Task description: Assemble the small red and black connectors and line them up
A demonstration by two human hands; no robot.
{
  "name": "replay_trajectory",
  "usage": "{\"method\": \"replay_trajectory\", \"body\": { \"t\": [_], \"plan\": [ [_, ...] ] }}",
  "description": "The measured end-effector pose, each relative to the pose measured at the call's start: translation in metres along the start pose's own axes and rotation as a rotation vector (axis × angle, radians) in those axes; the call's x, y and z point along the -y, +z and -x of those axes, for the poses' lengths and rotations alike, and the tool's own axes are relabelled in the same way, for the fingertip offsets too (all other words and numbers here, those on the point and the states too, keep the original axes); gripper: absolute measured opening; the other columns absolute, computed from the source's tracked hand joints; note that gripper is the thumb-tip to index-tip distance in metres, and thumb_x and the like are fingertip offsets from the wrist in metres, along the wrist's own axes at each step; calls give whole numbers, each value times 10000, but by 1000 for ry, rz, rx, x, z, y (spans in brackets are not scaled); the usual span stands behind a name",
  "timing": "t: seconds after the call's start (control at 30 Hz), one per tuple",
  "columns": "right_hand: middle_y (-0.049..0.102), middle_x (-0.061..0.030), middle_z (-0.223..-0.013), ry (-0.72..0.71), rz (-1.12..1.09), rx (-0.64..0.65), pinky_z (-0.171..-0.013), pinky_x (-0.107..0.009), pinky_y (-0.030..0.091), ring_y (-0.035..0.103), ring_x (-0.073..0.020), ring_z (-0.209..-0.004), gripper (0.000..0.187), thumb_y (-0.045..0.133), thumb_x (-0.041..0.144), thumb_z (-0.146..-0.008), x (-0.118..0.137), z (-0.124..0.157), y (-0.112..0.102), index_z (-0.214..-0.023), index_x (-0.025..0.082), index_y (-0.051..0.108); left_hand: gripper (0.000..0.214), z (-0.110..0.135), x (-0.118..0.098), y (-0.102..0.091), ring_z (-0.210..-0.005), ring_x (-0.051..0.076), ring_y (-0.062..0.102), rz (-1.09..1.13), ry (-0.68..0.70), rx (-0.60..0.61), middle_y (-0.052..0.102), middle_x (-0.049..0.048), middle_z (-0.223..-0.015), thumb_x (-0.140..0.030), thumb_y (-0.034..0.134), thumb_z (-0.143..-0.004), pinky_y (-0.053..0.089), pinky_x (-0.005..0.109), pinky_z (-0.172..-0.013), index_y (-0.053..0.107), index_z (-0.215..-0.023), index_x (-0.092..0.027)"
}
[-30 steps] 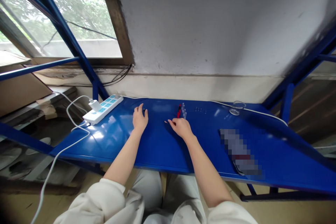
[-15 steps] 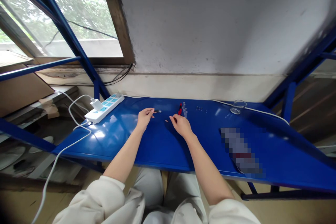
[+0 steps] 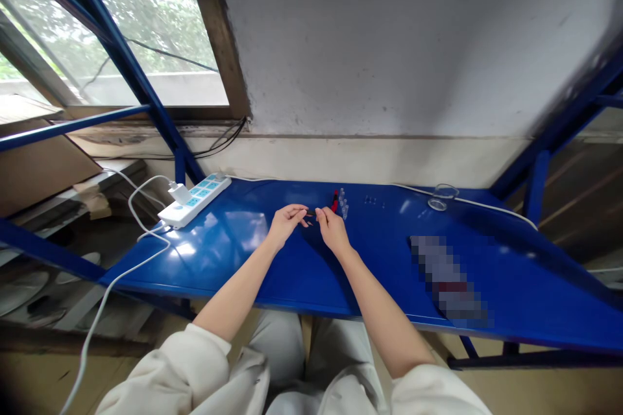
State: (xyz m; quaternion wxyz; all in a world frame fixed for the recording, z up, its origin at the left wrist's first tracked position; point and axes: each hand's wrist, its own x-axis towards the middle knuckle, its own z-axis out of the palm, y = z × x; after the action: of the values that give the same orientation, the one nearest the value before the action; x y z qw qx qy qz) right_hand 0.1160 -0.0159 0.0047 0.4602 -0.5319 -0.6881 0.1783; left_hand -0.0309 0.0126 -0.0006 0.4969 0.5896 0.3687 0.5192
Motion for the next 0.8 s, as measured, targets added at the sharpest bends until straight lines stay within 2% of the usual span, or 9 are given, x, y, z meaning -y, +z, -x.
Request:
{"method": "replay_trajectory", "body": {
  "t": [0.2,0.33,0.47,0.57,0.8],
  "plan": [
    [556,-15,-607,-62,138,-22,-508,-214,321,489,-117,-504,374,271,425,-873,-5,0,1,-728,192,524,267,-2,6,1,-503,116,591,-12,-11,23,644,48,-727,-366,561,-733,460,249,-554,543,-857,-130],
    [548,-19,-595,-97,169,-23,-511,-216,320,492,-120,-504,385,256,416,-879,-4,0,0,-720,190,525,243,1,4,4,-483,101,567,-70,34,46,602,10,-665,-395,480,-784,448,233,-523,485,-827,-156],
    [553,-25,-600,-97,151,-14,-518,-218,328,499,-122,-517,388,254,419,-881,0,1,1,-709,190,516,255,8,-5,8,-454,73,513,-243,105,4,532,-35,-599,-420,375,-835,411,204,-522,464,-793,-184],
    [551,-27,-596,-99,146,-18,-520,-221,334,498,-122,-518,395,250,422,-882,1,2,3,-700,191,513,301,12,-9,9,-447,68,479,-340,106,-33,500,-45,-569,-438,323,-850,396,201,-539,458,-747,-190],
    [545,-18,-589,-117,140,-8,-531,-217,333,496,-116,-514,374,265,405,-884,2,2,4,-685,191,498,412,14,-12,9,-484,97,494,-377,89,-83,451,-36,-474,-484,277,-851,388,220,-570,417,-607,-183]
  ]
}}
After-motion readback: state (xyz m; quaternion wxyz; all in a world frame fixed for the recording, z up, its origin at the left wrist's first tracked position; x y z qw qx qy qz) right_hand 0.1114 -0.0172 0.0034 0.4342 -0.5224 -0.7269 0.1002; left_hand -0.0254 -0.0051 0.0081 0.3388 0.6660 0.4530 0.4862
